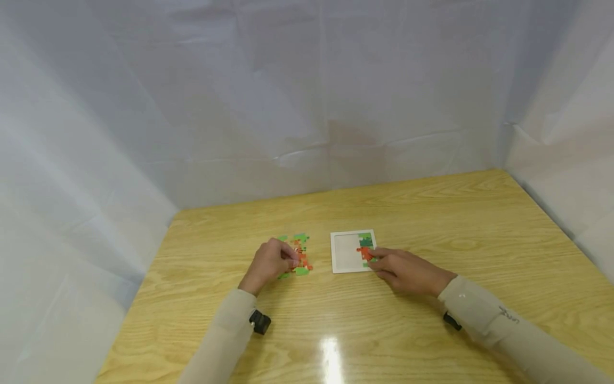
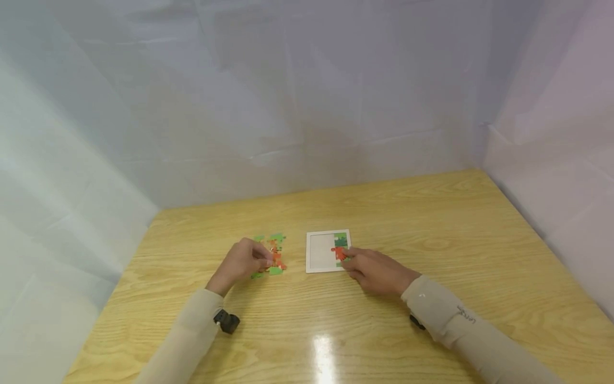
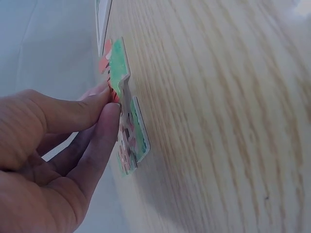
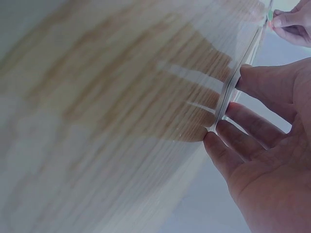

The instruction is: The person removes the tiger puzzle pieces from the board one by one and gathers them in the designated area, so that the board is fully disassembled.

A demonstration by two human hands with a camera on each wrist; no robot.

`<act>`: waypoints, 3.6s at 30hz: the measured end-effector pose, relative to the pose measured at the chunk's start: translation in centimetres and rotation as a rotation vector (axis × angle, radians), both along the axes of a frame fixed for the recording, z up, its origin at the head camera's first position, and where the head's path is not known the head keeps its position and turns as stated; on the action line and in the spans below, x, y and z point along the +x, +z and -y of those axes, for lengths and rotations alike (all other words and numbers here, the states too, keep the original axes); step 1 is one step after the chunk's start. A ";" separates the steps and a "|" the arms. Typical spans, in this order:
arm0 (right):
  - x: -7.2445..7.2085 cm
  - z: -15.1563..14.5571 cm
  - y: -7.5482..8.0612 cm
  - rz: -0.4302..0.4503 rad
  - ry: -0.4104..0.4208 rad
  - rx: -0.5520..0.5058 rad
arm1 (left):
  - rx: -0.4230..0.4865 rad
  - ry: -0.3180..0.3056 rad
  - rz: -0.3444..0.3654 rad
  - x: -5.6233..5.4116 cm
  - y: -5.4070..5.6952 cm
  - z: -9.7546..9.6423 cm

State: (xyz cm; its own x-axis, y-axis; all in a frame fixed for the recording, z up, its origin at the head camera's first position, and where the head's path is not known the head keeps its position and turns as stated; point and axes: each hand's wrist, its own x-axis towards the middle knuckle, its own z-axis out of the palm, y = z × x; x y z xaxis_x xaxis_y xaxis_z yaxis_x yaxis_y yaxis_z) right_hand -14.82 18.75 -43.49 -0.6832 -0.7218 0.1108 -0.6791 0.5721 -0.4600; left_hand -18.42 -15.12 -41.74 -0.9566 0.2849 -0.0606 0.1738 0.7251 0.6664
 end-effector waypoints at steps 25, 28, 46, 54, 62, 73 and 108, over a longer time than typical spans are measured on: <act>0.1 0.0 0.2 0.001 -0.012 0.008 | 0.006 -0.010 -0.014 0.1 0.1 -0.4; 0.2 0.0 0.2 0.002 -0.016 0.006 | 0.010 -0.026 -0.030 0.0 0.5 -1.0; -0.1 0.0 -0.1 -0.016 0.006 0.025 | -0.002 -0.151 -0.055 -1.7 1.3 -7.2; -0.1 -0.1 -0.3 -0.023 -0.001 0.027 | -0.031 -0.169 -0.046 -2.5 0.8 -9.5; -0.2 -0.3 -0.3 -0.027 0.005 0.020 | -0.029 -0.155 -0.021 -2.8 0.1 -11.7; -0.3 -0.2 -0.5 -0.004 0.006 0.014 | 0.004 -0.091 -0.002 -2.9 -1.0 -13.3; 0.2 -0.4 0.3 0.010 0.008 0.025 | 0.069 -0.057 -0.019 -2.5 -1.4 -14.3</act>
State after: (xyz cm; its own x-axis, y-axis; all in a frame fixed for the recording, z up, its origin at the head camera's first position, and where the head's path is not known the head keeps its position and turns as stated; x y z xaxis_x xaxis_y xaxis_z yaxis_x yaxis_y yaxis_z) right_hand -14.66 19.20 -43.23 -0.6787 -0.7293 0.0863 -0.6790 0.5783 -0.4523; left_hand -20.88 -0.78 -43.16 -0.9396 0.3416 -0.0205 0.2267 0.6661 0.7106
